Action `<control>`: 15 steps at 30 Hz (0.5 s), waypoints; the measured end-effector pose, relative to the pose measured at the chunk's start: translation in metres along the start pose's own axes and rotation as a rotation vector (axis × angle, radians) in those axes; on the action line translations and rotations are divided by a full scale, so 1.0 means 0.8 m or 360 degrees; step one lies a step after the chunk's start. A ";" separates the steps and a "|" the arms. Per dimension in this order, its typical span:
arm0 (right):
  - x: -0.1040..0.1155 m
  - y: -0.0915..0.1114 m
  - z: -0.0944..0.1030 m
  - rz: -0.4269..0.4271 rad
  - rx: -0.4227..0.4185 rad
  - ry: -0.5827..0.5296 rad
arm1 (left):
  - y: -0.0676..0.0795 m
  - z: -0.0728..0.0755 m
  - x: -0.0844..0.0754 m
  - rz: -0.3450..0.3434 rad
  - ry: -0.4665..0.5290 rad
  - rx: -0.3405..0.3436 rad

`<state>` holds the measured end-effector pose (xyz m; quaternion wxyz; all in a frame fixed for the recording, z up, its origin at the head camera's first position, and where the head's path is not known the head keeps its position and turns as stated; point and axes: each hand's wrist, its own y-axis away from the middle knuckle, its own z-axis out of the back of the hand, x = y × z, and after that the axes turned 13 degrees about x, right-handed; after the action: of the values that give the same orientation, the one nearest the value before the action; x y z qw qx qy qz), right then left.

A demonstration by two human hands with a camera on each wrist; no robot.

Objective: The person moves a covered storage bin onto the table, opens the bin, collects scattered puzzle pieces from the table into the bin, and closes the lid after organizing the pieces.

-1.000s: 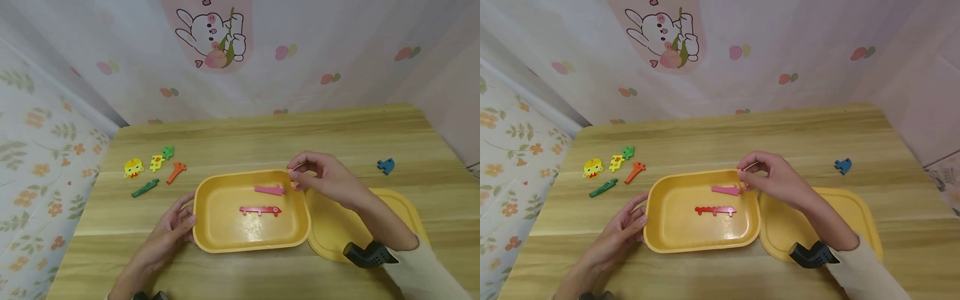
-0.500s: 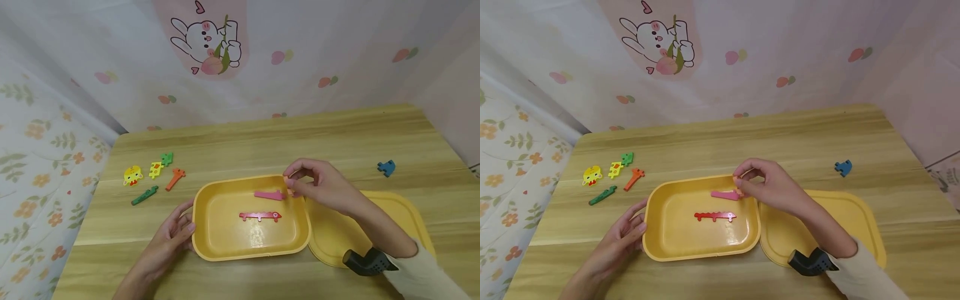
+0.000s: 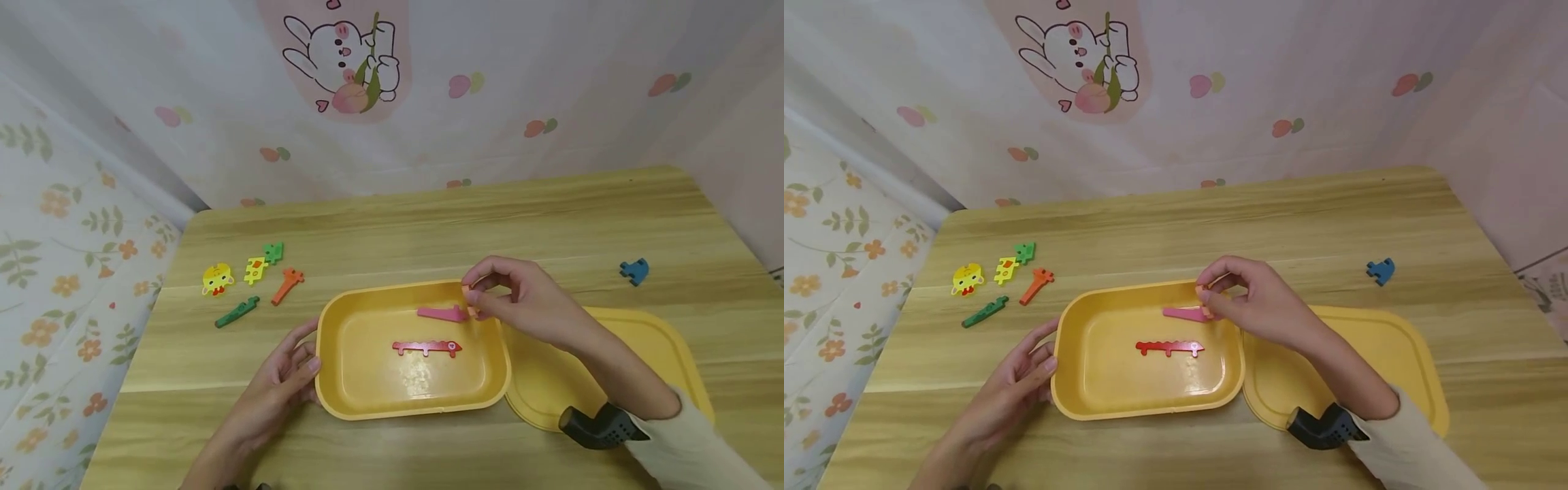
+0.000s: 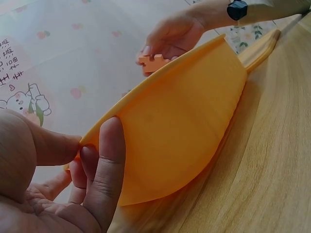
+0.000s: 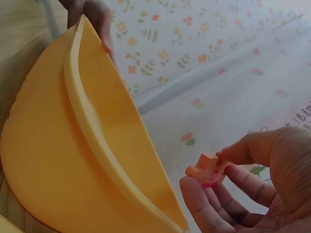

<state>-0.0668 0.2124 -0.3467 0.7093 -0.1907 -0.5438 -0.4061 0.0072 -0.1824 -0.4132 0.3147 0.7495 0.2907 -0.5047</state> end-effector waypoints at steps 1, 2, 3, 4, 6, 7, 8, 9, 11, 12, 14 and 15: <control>-0.001 0.000 0.000 0.0005 -0.0003 -0.0005 | 0.000 0.000 0.000 0.0003 -0.0002 0.0000; -0.002 0.000 -0.001 0.0010 -0.0005 -0.0011 | -0.001 0.000 -0.001 0.0006 -0.0004 0.0001; -0.003 0.000 -0.001 0.0012 -0.0008 -0.0009 | -0.001 0.000 -0.001 0.0009 -0.0004 0.0002; -0.004 -0.001 -0.001 0.0014 -0.0007 -0.0006 | -0.001 0.000 -0.001 0.0010 0.0000 0.0004; -0.005 -0.002 -0.003 0.0011 0.0001 0.0005 | 0.000 0.000 -0.002 0.0018 0.0011 0.0005; -0.005 -0.003 -0.003 0.0010 0.0006 0.0010 | 0.000 -0.001 -0.002 0.0023 0.0018 0.0005; -0.006 -0.004 -0.004 0.0008 0.0011 0.0016 | 0.001 -0.001 -0.002 0.0027 0.0023 0.0004; -0.006 -0.004 -0.004 0.0005 0.0012 0.0023 | 0.001 -0.001 -0.003 0.0030 0.0029 0.0002; -0.007 -0.004 -0.005 0.0008 0.0010 0.0038 | 0.001 -0.001 -0.003 0.0038 0.0033 -0.0004; -0.008 -0.004 -0.006 0.0013 0.0009 0.0048 | 0.001 -0.001 -0.003 0.0038 0.0034 -0.0007; -0.008 -0.005 -0.007 0.0029 0.0011 0.0070 | 0.001 -0.001 -0.003 0.0038 0.0033 -0.0008; -0.009 -0.005 -0.008 0.0038 0.0014 0.0080 | 0.001 -0.001 -0.002 0.0039 0.0036 -0.0008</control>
<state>-0.0664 0.2078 -0.3559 0.7283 -0.1839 -0.5253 -0.3998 0.0076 -0.1826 -0.4112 0.3196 0.7578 0.2863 -0.4915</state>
